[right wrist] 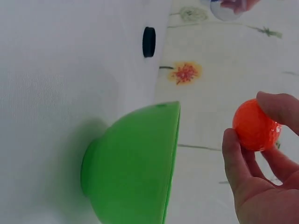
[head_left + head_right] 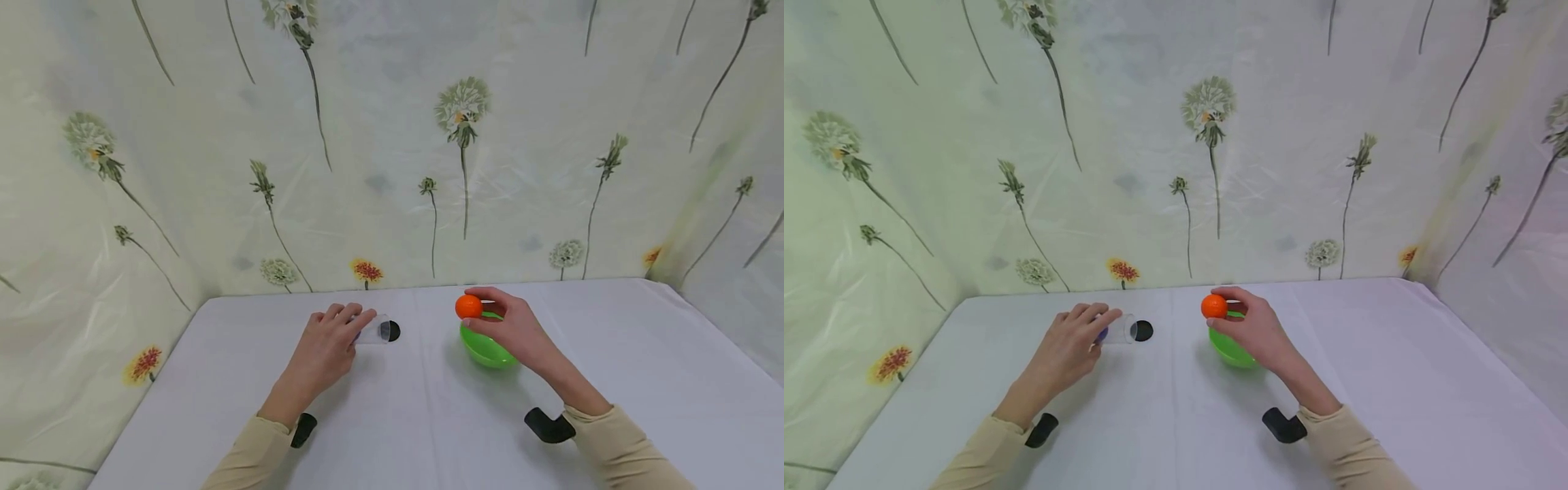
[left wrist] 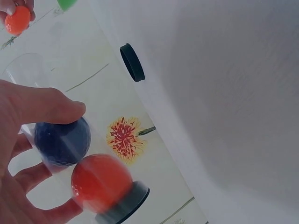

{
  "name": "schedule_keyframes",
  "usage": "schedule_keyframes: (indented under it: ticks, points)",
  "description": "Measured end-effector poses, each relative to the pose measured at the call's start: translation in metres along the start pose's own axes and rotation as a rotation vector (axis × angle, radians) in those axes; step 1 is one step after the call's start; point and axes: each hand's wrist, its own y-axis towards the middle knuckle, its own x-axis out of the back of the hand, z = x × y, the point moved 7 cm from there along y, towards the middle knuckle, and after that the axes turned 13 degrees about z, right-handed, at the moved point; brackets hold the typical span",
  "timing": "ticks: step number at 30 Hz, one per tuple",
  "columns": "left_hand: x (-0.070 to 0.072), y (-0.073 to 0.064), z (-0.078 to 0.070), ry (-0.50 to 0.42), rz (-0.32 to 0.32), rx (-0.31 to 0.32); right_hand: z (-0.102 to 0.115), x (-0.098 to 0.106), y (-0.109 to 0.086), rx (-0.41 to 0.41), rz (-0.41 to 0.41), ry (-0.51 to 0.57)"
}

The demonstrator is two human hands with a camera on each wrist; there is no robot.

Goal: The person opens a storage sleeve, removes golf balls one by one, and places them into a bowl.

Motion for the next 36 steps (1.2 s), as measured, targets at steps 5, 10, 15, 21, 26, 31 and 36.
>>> schedule_keyframes:
  ticks: [5, 10, 15, 21, 26, 31, 36]
  points:
    - [0.000, 0.000, 0.001, -0.004, 0.007, 0.010, -0.011, 0.015, -0.004, -0.023, -0.011, -0.039]
    - [0.000, -0.001, 0.002, -0.013, 0.012, 0.015, -0.018, 0.027, -0.008, -0.036, -0.019, -0.059]
    - [0.002, -0.003, 0.002, -0.029, 0.006, 0.004, -0.026, 0.035, -0.013, -0.053, -0.021, -0.095]
    - [0.001, -0.004, 0.002, -0.041, 0.007, -0.001, -0.034, 0.038, -0.016, -0.047, -0.020, -0.143]
    - [0.000, -0.005, 0.003, -0.047, 0.012, 0.001, -0.040, 0.038, -0.016, -0.041, -0.025, -0.226]
    - [0.000, -0.005, 0.004, -0.045, 0.011, 0.001, -0.047, 0.038, -0.017, -0.079, -0.025, -0.289]
    - [0.001, -0.005, 0.004, -0.053, 0.009, 0.001, -0.055, 0.036, -0.018, -0.124, -0.010, -0.318]
